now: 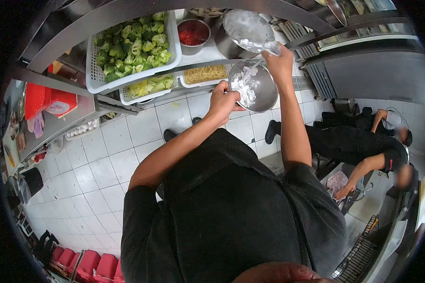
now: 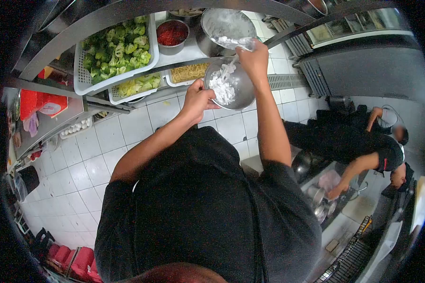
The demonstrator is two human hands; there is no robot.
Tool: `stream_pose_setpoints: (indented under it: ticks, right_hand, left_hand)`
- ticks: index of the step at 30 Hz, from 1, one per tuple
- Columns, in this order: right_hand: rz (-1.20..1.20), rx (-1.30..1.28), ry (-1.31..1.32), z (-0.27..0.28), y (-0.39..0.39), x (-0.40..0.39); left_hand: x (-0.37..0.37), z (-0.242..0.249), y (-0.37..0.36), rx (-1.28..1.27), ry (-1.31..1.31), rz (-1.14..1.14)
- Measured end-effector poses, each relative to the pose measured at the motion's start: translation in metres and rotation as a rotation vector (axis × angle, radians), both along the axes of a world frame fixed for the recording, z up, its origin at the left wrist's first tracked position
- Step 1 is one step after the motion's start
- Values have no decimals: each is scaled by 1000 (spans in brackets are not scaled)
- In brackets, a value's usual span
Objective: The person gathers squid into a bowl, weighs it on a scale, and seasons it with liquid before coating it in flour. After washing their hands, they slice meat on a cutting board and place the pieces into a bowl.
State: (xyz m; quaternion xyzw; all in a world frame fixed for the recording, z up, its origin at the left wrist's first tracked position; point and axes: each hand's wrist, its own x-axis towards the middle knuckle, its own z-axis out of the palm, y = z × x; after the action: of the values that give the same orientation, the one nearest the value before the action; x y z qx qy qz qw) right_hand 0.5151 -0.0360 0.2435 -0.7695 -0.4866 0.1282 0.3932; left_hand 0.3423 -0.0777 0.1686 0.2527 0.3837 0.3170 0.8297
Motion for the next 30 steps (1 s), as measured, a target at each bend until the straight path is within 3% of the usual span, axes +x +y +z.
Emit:
stream_pose_setpoints:
  ticks: [2, 11, 12, 15, 19, 20, 23, 25, 28, 30]
  right_hand:
    - [15, 143, 152, 8, -11, 2]
    - [100, 386, 314, 25, -50, 6]
    - [124, 379, 236, 31, -57, 6]
    - [159, 356, 358, 29, -73, -2]
    - [328, -114, -181, 5, -81, 3]
    - [247, -222, -219, 4, -75, 3]
    - [232, -27, -515, -15, -36, 9]
    - [253, -27, -694, -31, -5, 12]
    - [410, -128, -660, -38, 21, 20]
    - [367, -151, -596, -34, 25, 26]
  left_hand:
    - [5, -1, 3, -21, -25, 0]
    - [16, 2, 9, -35, -68, -13]
    - [16, 2, 10, -34, -73, -6]
    - [17, 4, 10, -36, -86, 34]
    - [15, 3, 12, -34, -61, 69]
    - [15, 2, 13, -35, -46, 64]
    - [13, -2, 12, -22, -22, 23]
    - [16, -4, 10, -17, -18, 14]
    - [17, -9, 11, -31, -22, 18]
    - [15, -11, 13, -40, -19, 31]
